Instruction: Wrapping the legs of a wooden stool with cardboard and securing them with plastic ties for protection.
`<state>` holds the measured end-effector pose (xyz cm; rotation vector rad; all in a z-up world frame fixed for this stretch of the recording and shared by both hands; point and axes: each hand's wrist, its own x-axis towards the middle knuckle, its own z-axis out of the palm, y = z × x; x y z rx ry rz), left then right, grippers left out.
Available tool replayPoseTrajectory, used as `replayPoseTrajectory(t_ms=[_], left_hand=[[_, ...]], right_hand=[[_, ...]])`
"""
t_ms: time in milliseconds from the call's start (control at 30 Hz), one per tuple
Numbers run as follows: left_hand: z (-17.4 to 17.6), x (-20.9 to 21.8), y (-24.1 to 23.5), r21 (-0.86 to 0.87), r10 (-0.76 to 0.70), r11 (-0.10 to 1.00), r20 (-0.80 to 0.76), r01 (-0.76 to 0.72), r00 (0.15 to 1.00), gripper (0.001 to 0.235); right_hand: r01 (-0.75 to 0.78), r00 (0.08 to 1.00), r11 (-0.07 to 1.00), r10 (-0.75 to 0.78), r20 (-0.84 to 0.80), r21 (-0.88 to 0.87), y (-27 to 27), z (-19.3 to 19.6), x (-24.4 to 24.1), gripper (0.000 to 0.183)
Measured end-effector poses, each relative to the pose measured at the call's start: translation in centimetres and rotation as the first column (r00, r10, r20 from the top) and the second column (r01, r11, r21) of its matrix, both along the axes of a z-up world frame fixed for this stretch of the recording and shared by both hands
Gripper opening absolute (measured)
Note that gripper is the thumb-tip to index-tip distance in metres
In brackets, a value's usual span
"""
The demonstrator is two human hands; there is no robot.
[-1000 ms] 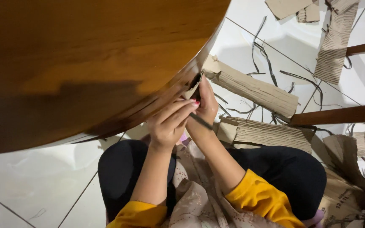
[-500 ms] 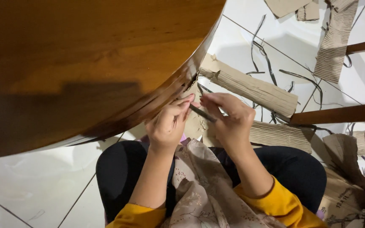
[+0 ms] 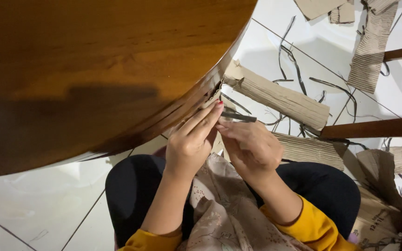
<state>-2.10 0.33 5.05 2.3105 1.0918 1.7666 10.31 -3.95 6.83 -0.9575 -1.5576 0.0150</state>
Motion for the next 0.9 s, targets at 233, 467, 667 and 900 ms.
replayPoseTrajectory(t_ms=[233, 467, 667, 900], left_hand=[[2.3, -0.2, -0.1, -0.081, -0.074, 0.994, 0.054, 0.079, 0.996, 0.016], [1.9, -0.9, -0.5, -0.042, 0.008, 0.999, 0.068, -0.005, 0.998, 0.028], [3.0, -1.4, -0.6, -0.044, 0.004, 0.999, 0.093, 0.000, 0.996, 0.021], [3.3, -1.9, -0.5, -0.049, -0.087, 0.994, 0.135, 0.094, 0.987, 0.016]], right_hand=[[-0.054, 0.998, 0.998, 0.053, -0.038, -0.036, 0.9, 0.2, 0.4, 0.011], [-0.067, 0.997, 0.989, 0.062, -0.041, -0.133, 1.4, -1.4, 1.4, 0.015], [-0.008, 0.999, 0.991, 0.002, -0.046, -0.134, 2.9, -2.4, 0.8, 0.008], [-0.207, 0.900, 0.880, 0.000, -0.435, -0.428, 2.7, -2.6, -1.1, 0.006]])
